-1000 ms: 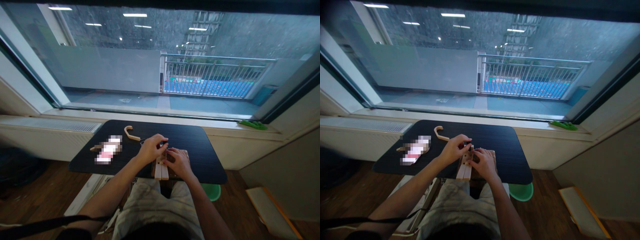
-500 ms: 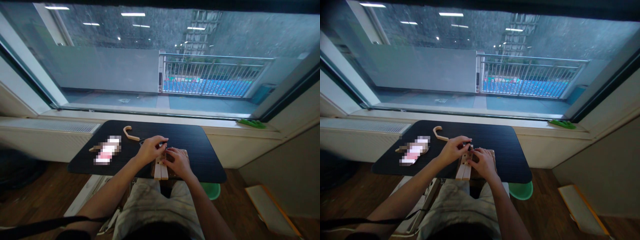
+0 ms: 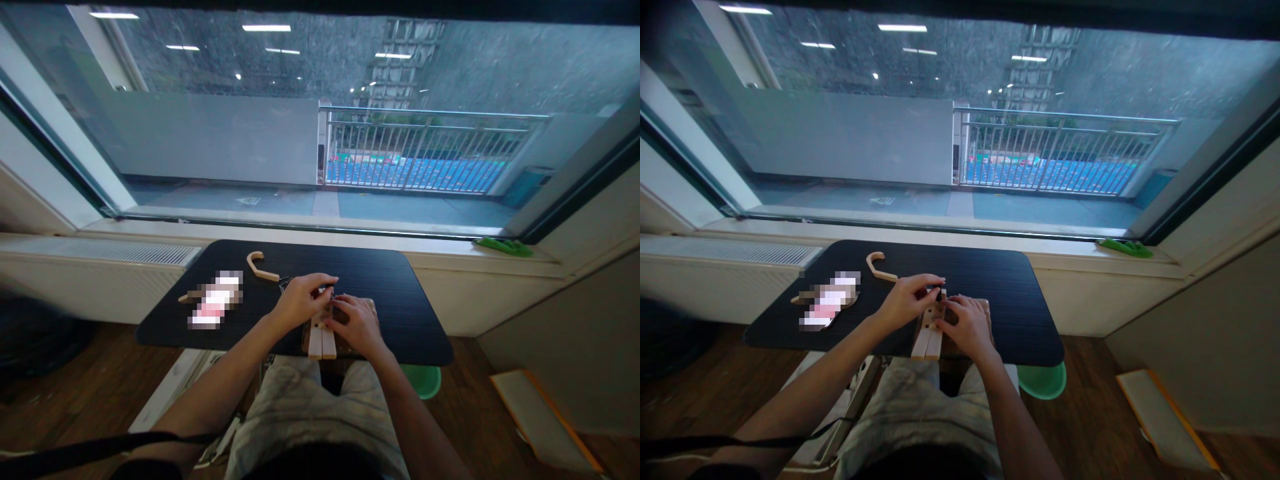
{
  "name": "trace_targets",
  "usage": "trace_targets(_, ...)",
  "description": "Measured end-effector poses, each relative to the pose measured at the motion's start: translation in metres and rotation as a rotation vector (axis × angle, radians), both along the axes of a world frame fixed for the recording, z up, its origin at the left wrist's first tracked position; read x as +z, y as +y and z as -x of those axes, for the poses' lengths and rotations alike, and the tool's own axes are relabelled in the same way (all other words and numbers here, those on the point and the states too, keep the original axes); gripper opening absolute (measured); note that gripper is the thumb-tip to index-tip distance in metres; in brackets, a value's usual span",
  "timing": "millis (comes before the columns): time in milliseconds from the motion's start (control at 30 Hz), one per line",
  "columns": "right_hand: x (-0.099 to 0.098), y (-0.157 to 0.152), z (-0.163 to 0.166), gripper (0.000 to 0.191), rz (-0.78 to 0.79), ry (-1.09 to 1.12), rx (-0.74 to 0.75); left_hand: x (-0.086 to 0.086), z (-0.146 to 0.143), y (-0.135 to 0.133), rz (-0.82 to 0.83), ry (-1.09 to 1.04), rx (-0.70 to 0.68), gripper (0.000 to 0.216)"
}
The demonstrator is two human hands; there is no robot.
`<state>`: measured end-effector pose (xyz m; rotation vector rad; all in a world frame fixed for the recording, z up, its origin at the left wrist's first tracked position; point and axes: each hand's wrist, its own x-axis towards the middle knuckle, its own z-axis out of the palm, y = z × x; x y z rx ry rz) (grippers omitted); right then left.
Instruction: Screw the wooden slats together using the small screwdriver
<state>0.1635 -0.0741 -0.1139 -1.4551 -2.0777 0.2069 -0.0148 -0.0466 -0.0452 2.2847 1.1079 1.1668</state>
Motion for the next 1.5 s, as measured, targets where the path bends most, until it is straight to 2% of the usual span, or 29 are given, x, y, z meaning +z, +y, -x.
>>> trace_targets(400, -0.0025, 0.0017, -0.0010, 0.032, -0.004, 0.024, 0.017, 0.0024, -0.0002, -0.0013, 0.011, -0.006, -0.038, 0.023)
trace_targets(567, -0.0014, 0.0014, -0.0012, 0.031, -0.009, 0.017, 0.023, -0.0009, -0.0021, 0.0008, -0.026, -0.001, 0.026, 0.013)
trace_targets(733, -0.0014, 0.0012, -0.0015, 0.031, -0.003, 0.018, 0.020, -0.0033, -0.0031, -0.0010, 0.014, -0.034, 0.105, 0.025)
trace_targets(833, -0.0007, 0.0007, -0.0011, 0.031, -0.005, 0.018, 0.013, -0.0038, -0.0028, -0.0023, 0.027, -0.029, 0.134, 0.020)
trace_targets(1500, 0.0005, 0.0000, -0.0010, 0.031, -0.007, 0.019, 0.010, -0.0030, -0.0011, -0.0011, 0.060, -0.043, 0.116, 0.016)
